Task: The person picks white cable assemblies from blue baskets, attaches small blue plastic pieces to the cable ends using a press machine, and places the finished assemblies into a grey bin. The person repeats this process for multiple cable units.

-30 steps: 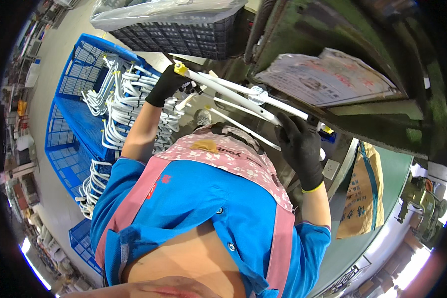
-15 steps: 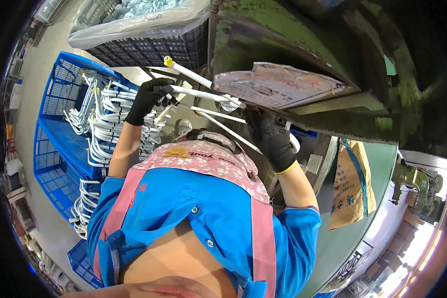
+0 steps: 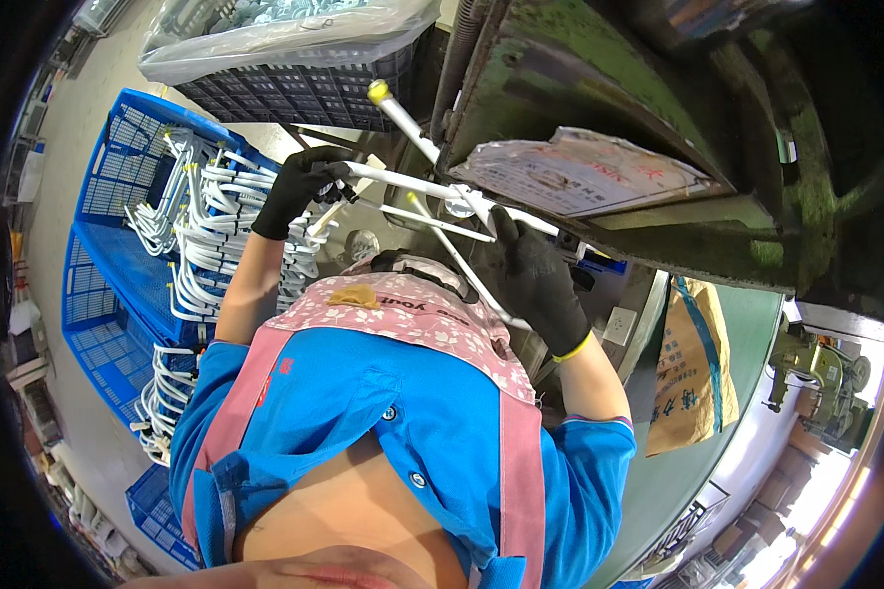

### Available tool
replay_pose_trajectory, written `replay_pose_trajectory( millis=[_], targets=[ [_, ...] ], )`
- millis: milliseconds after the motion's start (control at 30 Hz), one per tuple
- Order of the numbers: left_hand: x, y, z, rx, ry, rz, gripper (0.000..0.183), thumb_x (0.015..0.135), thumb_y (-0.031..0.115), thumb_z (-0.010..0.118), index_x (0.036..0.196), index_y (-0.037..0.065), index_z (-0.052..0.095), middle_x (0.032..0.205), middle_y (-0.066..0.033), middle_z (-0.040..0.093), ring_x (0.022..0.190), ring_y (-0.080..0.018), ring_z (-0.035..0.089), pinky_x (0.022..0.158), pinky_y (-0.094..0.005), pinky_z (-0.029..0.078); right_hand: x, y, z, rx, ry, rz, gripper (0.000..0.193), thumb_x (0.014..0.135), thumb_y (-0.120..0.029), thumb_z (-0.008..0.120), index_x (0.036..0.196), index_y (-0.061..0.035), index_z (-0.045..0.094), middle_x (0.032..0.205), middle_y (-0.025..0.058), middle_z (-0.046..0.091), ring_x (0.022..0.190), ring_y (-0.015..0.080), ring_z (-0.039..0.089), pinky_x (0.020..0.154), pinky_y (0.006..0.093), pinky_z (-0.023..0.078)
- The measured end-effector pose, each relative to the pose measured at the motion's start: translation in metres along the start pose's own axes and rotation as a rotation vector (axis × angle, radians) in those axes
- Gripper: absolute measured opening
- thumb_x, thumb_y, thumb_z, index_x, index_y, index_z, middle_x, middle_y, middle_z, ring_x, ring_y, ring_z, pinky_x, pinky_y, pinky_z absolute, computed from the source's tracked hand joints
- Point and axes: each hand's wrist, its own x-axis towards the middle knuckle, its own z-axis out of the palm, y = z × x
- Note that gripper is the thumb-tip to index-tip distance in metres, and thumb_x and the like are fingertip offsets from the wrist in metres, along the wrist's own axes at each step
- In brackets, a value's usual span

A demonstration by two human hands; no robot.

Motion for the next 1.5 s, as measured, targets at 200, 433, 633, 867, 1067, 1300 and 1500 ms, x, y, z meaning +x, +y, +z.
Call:
replay_pose_trajectory(
  millis=[200,433,633,867,1067,1300,1500],
  targets=[
    [-0.001,-0.003,0.003,-0.007,0.033,0.068,0.022,0.085,0.010,0.065,0.105,0.001,0.066,0.075,-0.0014,0.064,0.060,-0.0062,0.056,0.053,-0.0202,0.044,-0.029,-0.004,0.022,0.115,-0.098,0.220,0.058,0.085,-0.014,0.059,0.137,-0.0041,0.035,0.097,0.0270,0.060,0.078,0.0412,0.061,0.063,0.0436,0.050],
    [-0.003,0.001,0.002,0.000,0.039,-0.008,0.026,0.083,0.014,0.068,0.106,0.002,0.063,0.084,-0.0038,0.063,0.067,-0.0106,0.056,0.061,-0.0249,0.046,-0.031,0.001,0.054,0.132,0.025,0.306,0.069,0.084,-0.018,0.061,0.141,-0.0005,0.027,0.082,0.0199,0.062,0.066,0.0359,0.062,0.055,0.0408,0.049],
    [-0.028,0.018,0.034,0.421,0.038,0.432,0.044,0.084,0.013,0.064,0.121,0.003,0.044,0.102,-0.0084,0.053,0.093,-0.0185,0.054,0.079,-0.0351,0.046,-0.028,0.026,0.044,0.000,0.030,0.259,0.085,0.075,-0.026,0.071,0.141,-0.0024,0.023,0.073,0.0118,0.062,0.057,0.0311,0.060,0.049,0.0396,0.047],
    [-0.060,0.028,0.075,-0.257,-0.078,0.057,0.035,0.081,0.010,0.065,0.114,0.004,0.055,0.096,-0.0046,0.063,0.084,-0.0097,0.060,0.057,-0.0192,0.044,-0.028,0.035,0.060,-0.030,0.150,0.201,0.074,0.081,-0.022,0.067,0.140,-0.0035,0.026,0.071,0.0100,0.061,0.059,0.0299,0.061,0.049,0.0368,0.047],
    [-0.079,-0.006,0.092,-0.489,-0.186,0.177,0.033,0.087,0.022,0.054,0.114,0.003,0.057,0.094,-0.0058,0.062,0.071,-0.0085,0.052,0.060,-0.0191,0.040,-0.027,0.038,0.059,0.002,0.229,0.086,0.075,0.081,-0.019,0.068,0.140,-0.0036,0.025,0.074,0.0110,0.062,0.060,0.0301,0.062,0.050,0.0369,0.047],
    [-0.075,-0.019,0.111,-1.043,-0.039,-0.015,0.036,0.091,0.026,0.053,0.118,0.002,0.055,0.105,-0.0106,0.061,0.101,-0.0232,0.058,0.080,-0.0349,0.048,-0.025,0.040,0.052,0.027,0.245,0.027,0.075,0.080,-0.022,0.068,0.141,-0.0056,0.026,0.082,0.0162,0.065,0.067,0.0341,0.064,0.054,0.0398,0.049],
    [-0.065,-0.002,0.110,-1.263,-0.243,-0.052,0.050,0.091,0.034,0.053,0.129,0.002,0.046,0.115,-0.0141,0.056,0.111,-0.0337,0.053,0.081,-0.0402,0.046,-0.026,0.042,0.053,0.027,0.251,0.049,0.075,0.081,-0.022,0.068,0.141,-0.0088,0.026,0.074,0.0163,0.064,0.062,0.0348,0.063,0.050,0.0398,0.048]
  ],
)
